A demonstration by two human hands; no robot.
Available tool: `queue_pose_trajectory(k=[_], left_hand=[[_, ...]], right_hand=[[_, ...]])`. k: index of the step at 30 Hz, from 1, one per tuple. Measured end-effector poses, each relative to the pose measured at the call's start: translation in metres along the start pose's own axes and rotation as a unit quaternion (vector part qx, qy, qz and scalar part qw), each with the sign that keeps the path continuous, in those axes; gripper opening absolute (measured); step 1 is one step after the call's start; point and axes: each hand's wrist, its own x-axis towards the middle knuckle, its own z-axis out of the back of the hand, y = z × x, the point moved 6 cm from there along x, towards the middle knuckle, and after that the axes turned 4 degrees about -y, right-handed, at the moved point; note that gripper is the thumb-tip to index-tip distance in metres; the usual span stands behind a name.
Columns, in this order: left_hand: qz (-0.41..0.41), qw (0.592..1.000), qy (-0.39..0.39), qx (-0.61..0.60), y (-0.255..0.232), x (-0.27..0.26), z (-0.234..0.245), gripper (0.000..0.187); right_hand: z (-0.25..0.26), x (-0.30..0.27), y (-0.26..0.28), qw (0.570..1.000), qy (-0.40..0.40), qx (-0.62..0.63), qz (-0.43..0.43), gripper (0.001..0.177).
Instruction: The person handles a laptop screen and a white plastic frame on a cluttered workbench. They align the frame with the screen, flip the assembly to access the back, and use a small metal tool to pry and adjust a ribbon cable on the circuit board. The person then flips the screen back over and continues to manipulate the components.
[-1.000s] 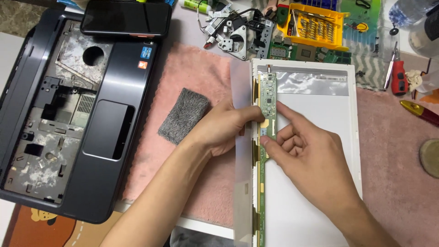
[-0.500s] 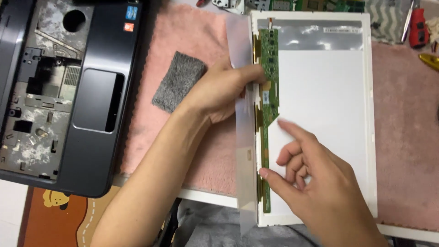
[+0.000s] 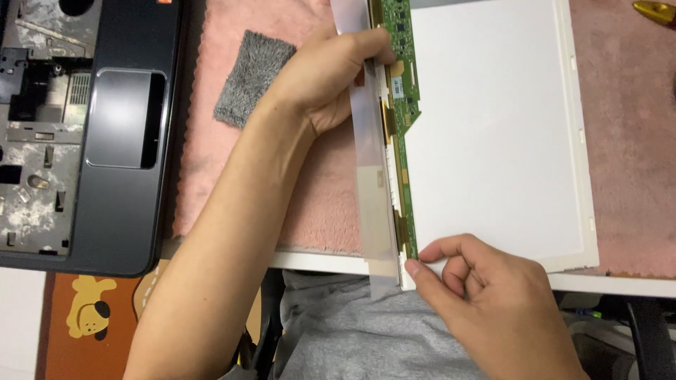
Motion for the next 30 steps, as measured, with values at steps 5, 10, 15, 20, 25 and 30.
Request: queue_pose_trajectory(k=[5, 10, 15, 20, 25, 30], left_hand=[[-0.023, 0.999, 0.034, -0.021, -0.003, 0.000, -0.001, 0.025], [-0.020, 0.999, 0.039, -0.026, -0.002, 0.002, -0.001, 0.024], [-0.007, 0.999, 0.045, -0.023, -0.008, -0.005, -0.003, 0.030], [0.011, 0.996, 0.072, 0.047, -0.018, -0.021, -0.011, 0.033], [0.039, 0.995, 0.028, 0.084, -0.012, -0.018, -0.004, 0.018], [0.067, 0.984, -0.016, 0.166, -0.020, -0.027, -0.001, 0.018]], right_hand=[[-0.003, 0.000, 0.001, 0.998, -0.012, 0.056, 0.036, 0.011], [0.003, 0.007, 0.003, 0.999, 0.020, 0.026, 0.008, 0.027], [0.015, 0.014, 0.004, 0.996, 0.061, 0.052, -0.026, 0.031], [0.066, 0.036, -0.021, 0.976, -0.120, 0.172, 0.050, 0.028], [0.122, 0.085, -0.036, 0.943, -0.248, 0.152, 0.160, 0.032], [0.140, 0.129, -0.046, 0.972, -0.157, 0.164, 0.052, 0.041]])
